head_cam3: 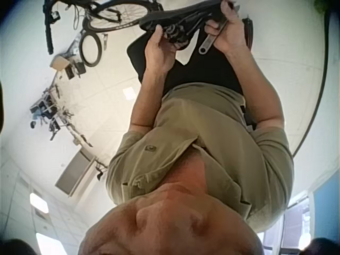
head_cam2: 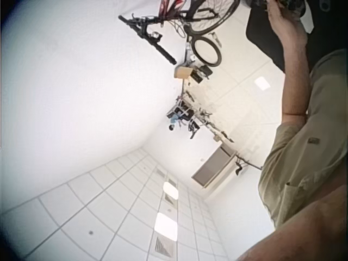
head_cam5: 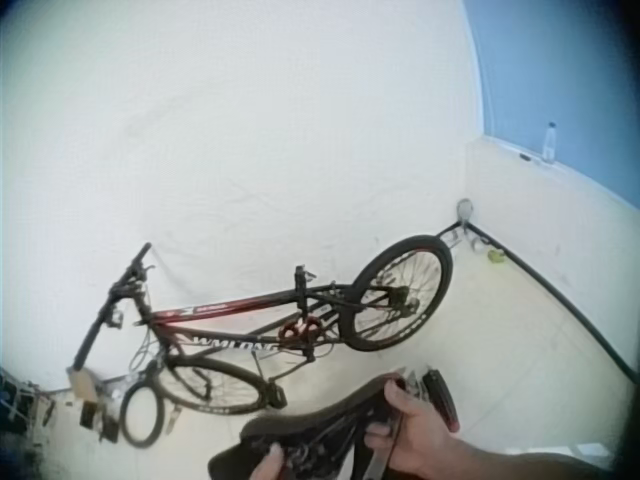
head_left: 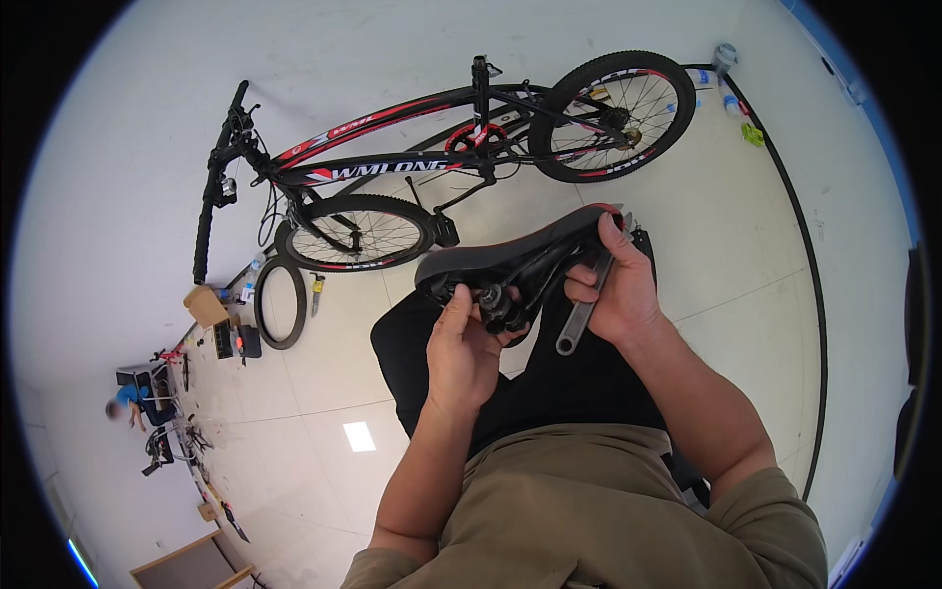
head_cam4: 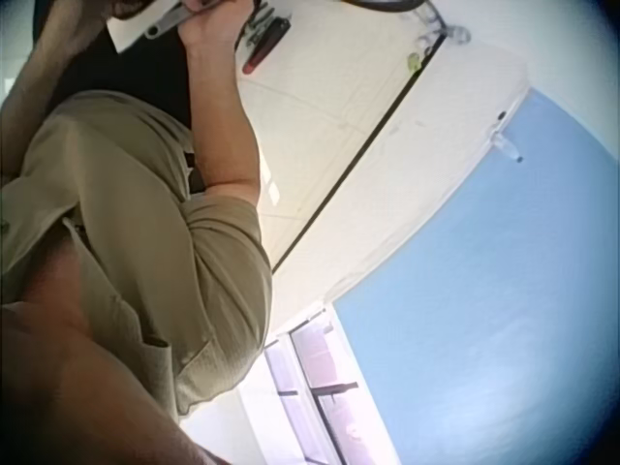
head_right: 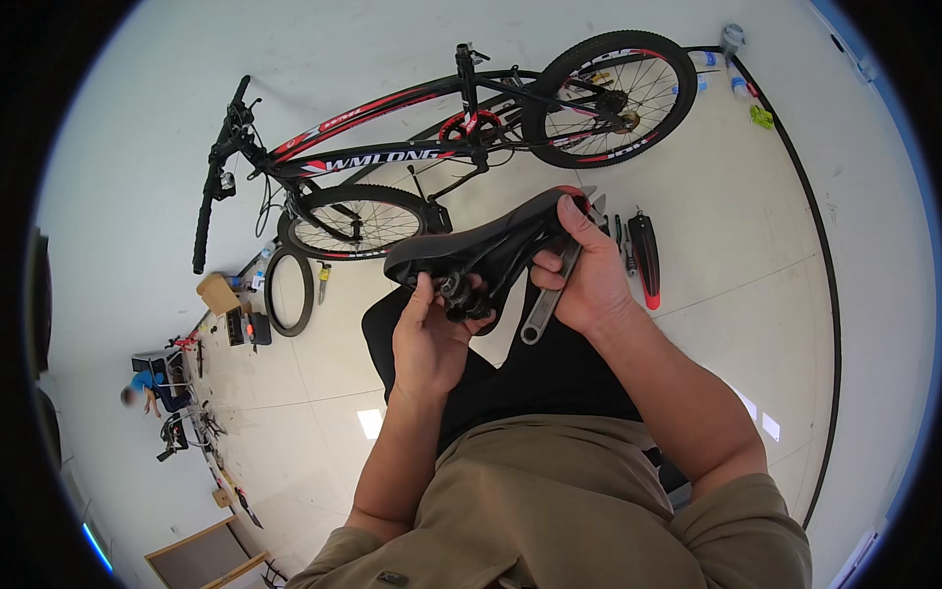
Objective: The person uses a wrench to loosen and remove the bolt securing a bicycle seat. They then place the seat aside and briefly adjust the handlebars of the bicycle.
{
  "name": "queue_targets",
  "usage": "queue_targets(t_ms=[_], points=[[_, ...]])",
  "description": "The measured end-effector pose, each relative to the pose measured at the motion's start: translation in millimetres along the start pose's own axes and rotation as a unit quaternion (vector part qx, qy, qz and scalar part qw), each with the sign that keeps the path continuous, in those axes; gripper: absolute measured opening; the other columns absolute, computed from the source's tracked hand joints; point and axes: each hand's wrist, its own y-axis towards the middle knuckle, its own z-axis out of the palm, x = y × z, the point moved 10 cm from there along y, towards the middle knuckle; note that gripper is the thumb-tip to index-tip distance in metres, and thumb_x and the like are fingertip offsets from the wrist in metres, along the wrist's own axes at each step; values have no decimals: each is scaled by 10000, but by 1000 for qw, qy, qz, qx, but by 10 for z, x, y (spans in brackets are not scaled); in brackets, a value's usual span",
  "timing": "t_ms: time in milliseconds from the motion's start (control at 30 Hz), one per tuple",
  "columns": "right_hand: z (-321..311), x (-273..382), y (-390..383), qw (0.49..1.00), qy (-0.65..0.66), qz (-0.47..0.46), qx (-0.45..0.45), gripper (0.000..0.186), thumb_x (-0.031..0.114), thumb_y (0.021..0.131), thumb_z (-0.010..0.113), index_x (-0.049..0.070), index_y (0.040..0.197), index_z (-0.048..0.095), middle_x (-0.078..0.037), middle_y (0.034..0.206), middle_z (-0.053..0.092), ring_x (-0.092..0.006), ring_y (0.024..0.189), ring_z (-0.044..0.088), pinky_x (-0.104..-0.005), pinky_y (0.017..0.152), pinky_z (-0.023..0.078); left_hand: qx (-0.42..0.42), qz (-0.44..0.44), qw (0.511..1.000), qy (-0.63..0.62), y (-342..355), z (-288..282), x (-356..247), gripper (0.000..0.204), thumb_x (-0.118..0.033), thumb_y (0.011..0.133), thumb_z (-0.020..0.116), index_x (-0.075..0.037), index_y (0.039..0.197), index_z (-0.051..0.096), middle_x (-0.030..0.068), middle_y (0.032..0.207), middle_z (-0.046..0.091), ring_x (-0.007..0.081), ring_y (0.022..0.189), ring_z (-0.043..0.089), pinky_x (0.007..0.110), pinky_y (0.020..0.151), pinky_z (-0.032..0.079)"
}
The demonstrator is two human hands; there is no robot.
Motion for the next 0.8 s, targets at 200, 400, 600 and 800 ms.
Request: queue_targets(t_ms=[200, 400, 600, 800], points=[[-3, 3, 19, 1000, -4, -4, 28, 230, 363, 947, 681, 148, 1022, 653, 15, 969, 680, -57, 568, 429, -198, 472, 297, 16, -63, 997, -29, 7, 51, 154, 355, -364, 1054, 446, -67, 1100, 635, 143, 1052, 695, 286, 1011, 657, 541, 914, 519], [96, 1, -16, 998, -22, -4, 51, 277, 384, 950, 674, 137, 1072, 641, -3, 1023, 680, -52, 589, 436, -187, 483, 315, 44, -43, 998, -30, -53, 198, 75, 327, -350, 1059, 437, -92, 1082, 637, 147, 1075, 686, 293, 1107, 636, 645, 955, 501], [-88, 24, 10, 978, -205, -4, -40, 344, 416, 942, 683, 106, 1074, 613, -41, 1039, 668, -65, 645, 453, -197, 505, 324, 31, -1, 998, -54, -40, 58, -49, 231, -244, 1054, 478, -79, 1079, 638, 35, 1040, 670, 270, 1120, 636, 614, 913, 558], [-120, -88, -83, 852, -508, 47, -115, 275, 332, 952, 587, 72, 1043, 590, -78, 976, 669, -76, 694, 439, -234, 567, 338, -14, 123, 992, -6, 24, -317, -339, 238, -231, 1056, 479, -61, 1091, 643, 68, 1084, 658, 254, 1073, 632, 564, 879, 581]])
